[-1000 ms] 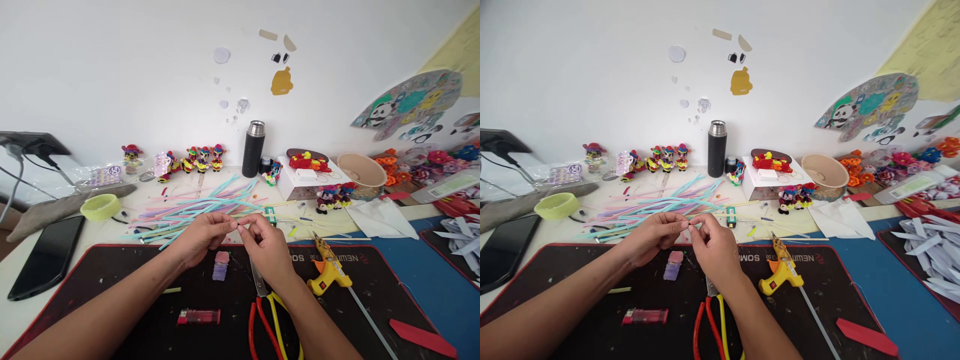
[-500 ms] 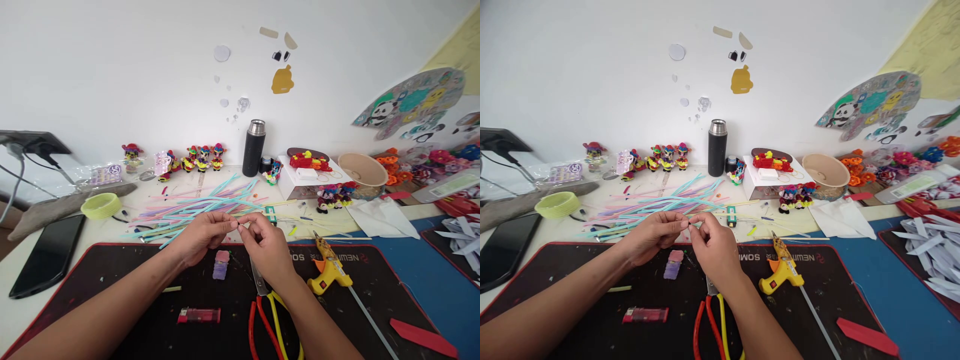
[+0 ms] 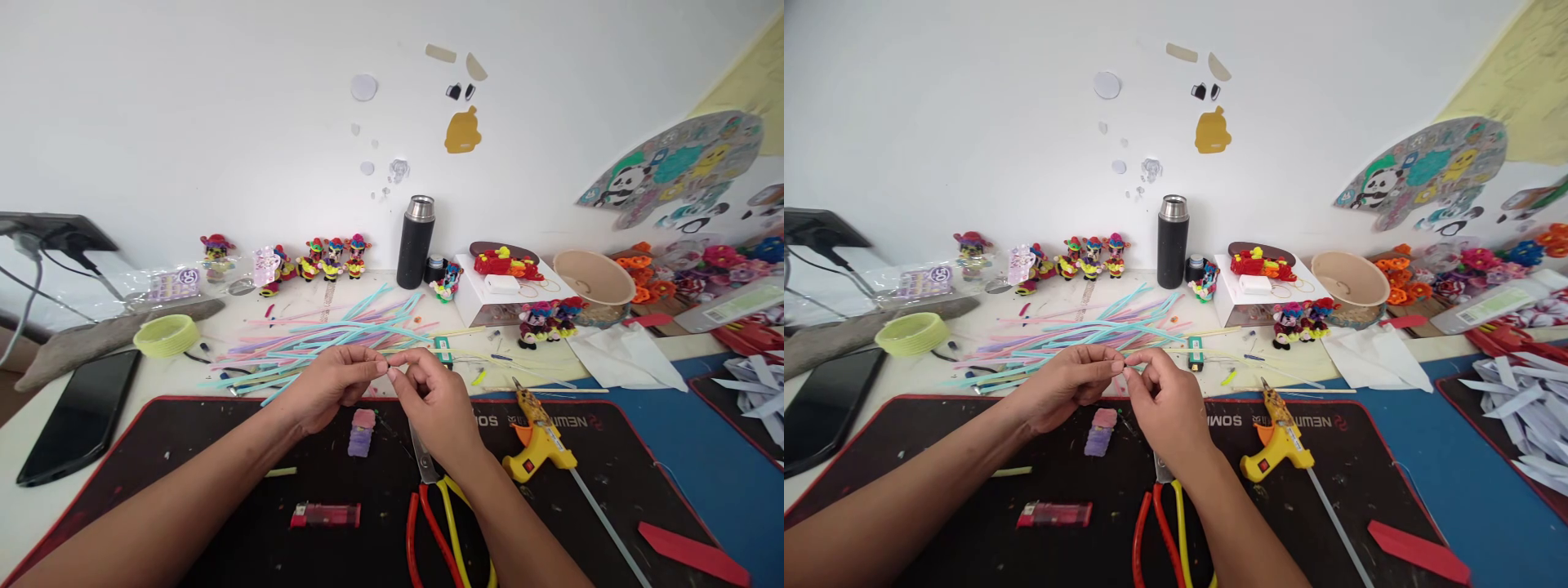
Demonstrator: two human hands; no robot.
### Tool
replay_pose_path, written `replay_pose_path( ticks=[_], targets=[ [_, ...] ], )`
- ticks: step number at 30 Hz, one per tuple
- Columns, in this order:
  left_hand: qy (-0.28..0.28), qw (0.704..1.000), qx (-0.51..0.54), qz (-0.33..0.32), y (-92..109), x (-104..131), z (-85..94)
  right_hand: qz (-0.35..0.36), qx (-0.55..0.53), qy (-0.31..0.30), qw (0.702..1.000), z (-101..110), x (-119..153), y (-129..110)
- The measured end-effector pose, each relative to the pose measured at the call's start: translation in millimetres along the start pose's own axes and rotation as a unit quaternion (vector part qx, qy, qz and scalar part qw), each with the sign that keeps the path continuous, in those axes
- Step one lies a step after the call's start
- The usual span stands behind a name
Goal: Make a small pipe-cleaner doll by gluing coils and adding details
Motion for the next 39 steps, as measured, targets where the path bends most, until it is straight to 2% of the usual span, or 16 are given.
replay_pose_path(
  ticks=[12,25,39],
  targets=[
    [-0.001,1.000,0.010,0.021,-2.5,-0.3,0.4,-0.006,-0.002,0.000,1.000,-0.4,0.9,1.5],
    [0.010,1.000,0.017,0.009,-0.7,2.1,-2.1,0.002,-0.003,0.003,1.000,-1.5,0.8,-2.0],
    [0.025,0.999,0.016,0.012,-3.9,-0.2,1.7,-0.019,0.012,-0.004,1.000,-1.6,1.9,1.2]
  ],
)
Point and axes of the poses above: each hand's wrist, its own x-axis away from the middle knuckle, its own z-axis out of the back of the hand, y = z × x, the point moved 4 cm from there along -x, towards the middle knuckle, and after that the axes turned 11 degrees about -x, right-handed, at the moved point
